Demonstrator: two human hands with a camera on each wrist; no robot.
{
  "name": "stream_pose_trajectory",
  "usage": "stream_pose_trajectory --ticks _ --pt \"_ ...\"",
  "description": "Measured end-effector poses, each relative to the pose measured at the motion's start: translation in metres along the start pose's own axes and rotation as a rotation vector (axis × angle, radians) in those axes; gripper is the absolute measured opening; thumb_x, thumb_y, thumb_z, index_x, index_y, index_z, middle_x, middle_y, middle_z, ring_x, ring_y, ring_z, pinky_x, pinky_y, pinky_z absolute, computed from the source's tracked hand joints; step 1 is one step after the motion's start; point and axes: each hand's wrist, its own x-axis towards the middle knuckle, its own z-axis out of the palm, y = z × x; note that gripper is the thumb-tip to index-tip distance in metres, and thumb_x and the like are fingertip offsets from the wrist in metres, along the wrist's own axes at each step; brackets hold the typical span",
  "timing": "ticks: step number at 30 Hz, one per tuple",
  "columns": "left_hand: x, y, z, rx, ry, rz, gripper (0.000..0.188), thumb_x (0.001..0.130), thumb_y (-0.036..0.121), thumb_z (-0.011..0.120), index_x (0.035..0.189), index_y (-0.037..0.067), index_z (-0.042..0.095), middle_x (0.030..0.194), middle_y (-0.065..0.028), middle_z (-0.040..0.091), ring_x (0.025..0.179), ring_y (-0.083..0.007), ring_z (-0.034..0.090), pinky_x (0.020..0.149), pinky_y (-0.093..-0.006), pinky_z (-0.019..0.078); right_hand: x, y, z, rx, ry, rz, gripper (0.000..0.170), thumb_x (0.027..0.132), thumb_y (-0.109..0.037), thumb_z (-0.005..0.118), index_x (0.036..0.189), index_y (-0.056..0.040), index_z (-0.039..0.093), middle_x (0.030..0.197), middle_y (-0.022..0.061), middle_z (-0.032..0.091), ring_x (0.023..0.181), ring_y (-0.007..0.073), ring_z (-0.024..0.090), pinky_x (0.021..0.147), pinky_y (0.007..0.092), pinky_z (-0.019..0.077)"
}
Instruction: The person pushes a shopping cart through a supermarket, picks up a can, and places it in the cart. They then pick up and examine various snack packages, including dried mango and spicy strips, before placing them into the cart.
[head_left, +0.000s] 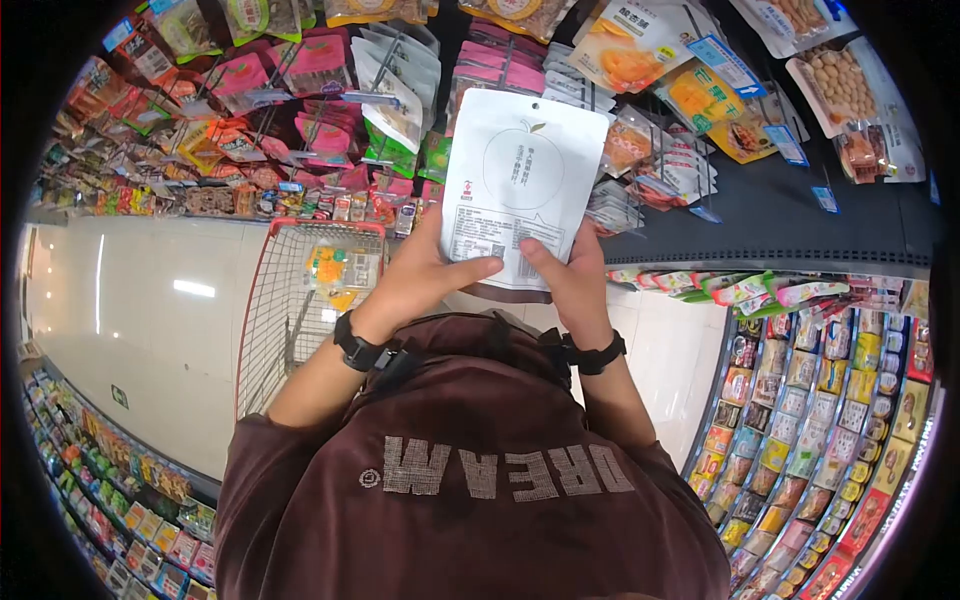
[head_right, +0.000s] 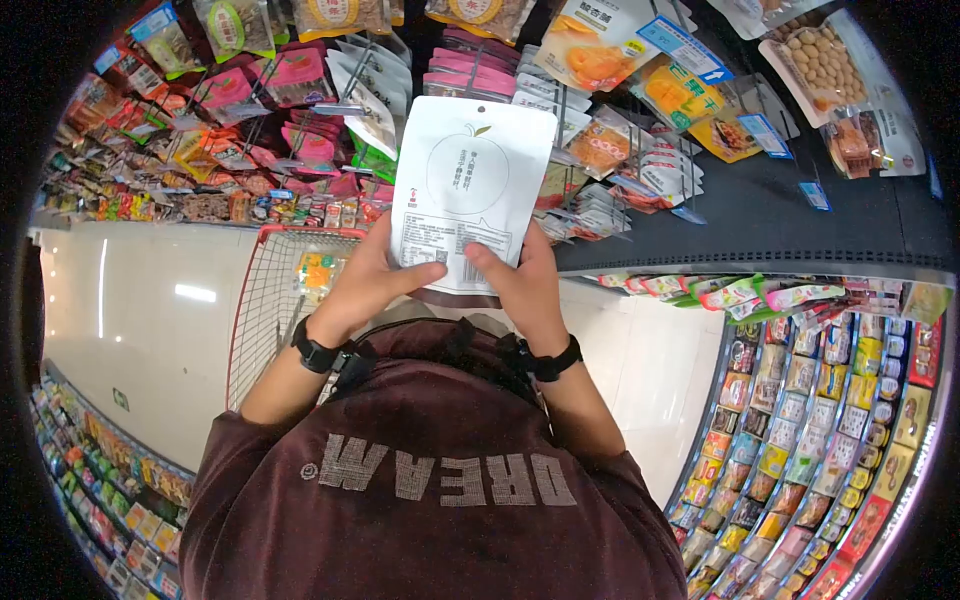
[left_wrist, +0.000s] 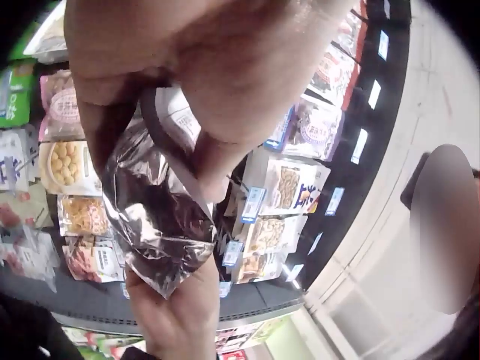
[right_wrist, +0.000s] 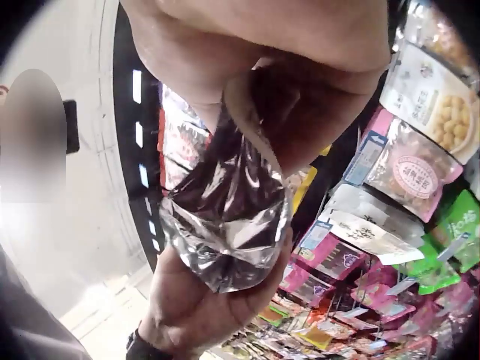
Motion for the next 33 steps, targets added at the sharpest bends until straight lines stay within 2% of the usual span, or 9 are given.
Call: stream_pose_trajectory --ticks 8,10,12,14,15,18,25,28,33 --pt "-0.023 0.002 -0.009 -0.601 -0.242 -0.051 0.084 0.091 0.02 0.08 0.156 -0.001 0.031 0.149 -0.012 0.054 0.136 -0.0208 0.053 0.115 -0.037 0.0415 -0.004 0.014 -0.012 0.347 -0.33 0.18 0.082 0.1 -0.058 0.058 0.154 0.0003 0.038 0.152 0.015 0.051 0.137 0.0279 0.053 0.114 0.0437 0.044" --pt "-0.027 -0.006 -0.01 -0.642 -0.422 -0.191 0.079 0.096 0.024 0.074 0.157 -0.001 0.03 0.153 -0.0118 0.05 0.14 -0.0226 0.051 0.118 -0.0383 0.0387 -0.002 0.027 -0.015 0.039 -0.482 0.121 0.08 0.099 -0.056 0.06 0.154 -0.0003 0.039 0.149 0.017 0.052 0.136 0.029 0.054 0.113 0.0445 0.0457" --pt "-0.026 -0.011 -0.005 -0.698 -0.346 -0.345 0.067 0.103 0.023 0.064 0.158 0.0 0.033 0.153 -0.0118 0.05 0.136 -0.021 0.053 0.113 -0.0383 0.0448 0.009 -0.002 0.002 0.79 -0.681 0.392 0.068 0.092 -0.013 0.075 0.152 -0.0022 0.042 0.144 0.0162 0.057 0.129 0.0254 0.059 0.108 0.0403 0.0498" --pt "-0.027 -0.001 0.0 -0.4 -0.249 -0.21 0.057 0.106 0.024 0.059 0.155 0.002 0.039 0.148 -0.0122 0.055 0.13 -0.0214 0.059 0.108 -0.0369 0.0492 0.004 0.002 0.004 0.597 -0.503 0.225 0.041 0.091 0.001 0.07 0.129 -0.0048 0.055 0.133 0.0116 0.063 0.118 0.0209 0.064 0.1 0.036 0.0533" --pt "-0.025 -0.022 -0.009 -0.876 -0.357 -0.122 0.051 0.107 0.025 0.058 0.152 0.004 0.045 0.141 -0.0125 0.062 0.122 -0.0209 0.065 0.102 -0.0353 0.0542 0.005 0.001 0.008 0.562 -0.363 0.21 0.022 0.092 0.002 0.068 0.095 -0.011 0.05 0.106 0.0027 0.063 0.099 0.013 0.064 0.09 0.0299 0.0535" --pt "-0.03 -0.031 -0.02 -0.593 -0.23 -0.255 0.051 0.107 0.033 0.055 0.15 0.005 0.047 0.142 -0.0137 0.062 0.124 -0.0234 0.065 0.104 -0.0396 0.0539 0.01 0.023 -0.008 0.281 -0.337 0.193 0.038 0.092 0.003 0.069 0.082 -0.0138 0.036 0.088 -0.0023 0.054 0.086 0.0087 0.058 0.084 0.0278 0.0514" --pt "-0.028 -0.03 -0.014 -0.912 -0.105 -0.156 0.058 0.108 0.036 0.052 0.153 0.002 0.042 0.153 -0.0149 0.051 0.139 -0.0255 0.052 0.118 -0.0436 0.0403 0.015 0.021 -0.01 0.265 -0.017 0.021 0.035 0.097 0.0 0.066 0.082 -0.0165 0.04 0.082 -0.0073 0.043 0.075 0.0037 0.042 0.069 0.0214 0.0368" --pt "-0.029 -0.035 -0.021 -0.299 -0.071 -0.119 0.071 0.089 0.0 0.077 0.152 0.0 0.042 0.146 -0.0117 0.058 0.133 -0.0222 0.056 0.113 -0.0393 0.0462 0.016 0.039 -0.014 0.176 -0.062 0.073 0.032 0.098 -0.003 0.066 0.083 -0.0155 0.041 0.083 -0.0075 0.038 0.074 0.0048 0.034 0.067 0.0219 0.0319" --pt "-0.055 -0.108 -0.079 -0.693 0.268 -0.243 0.05 0.098 0.015 0.071 0.142 0.002 0.052 0.135 -0.0112 0.065 0.117 -0.0219 0.068 0.102 -0.0384 0.0556 0.021 0.048 -0.024 -0.13 -0.037 -0.132 0.022 0.1 -0.006 0.064 0.118 -0.0067 0.051 0.129 0.0117 0.058 0.123 0.0233 0.06 0.1 0.0367 0.0504"
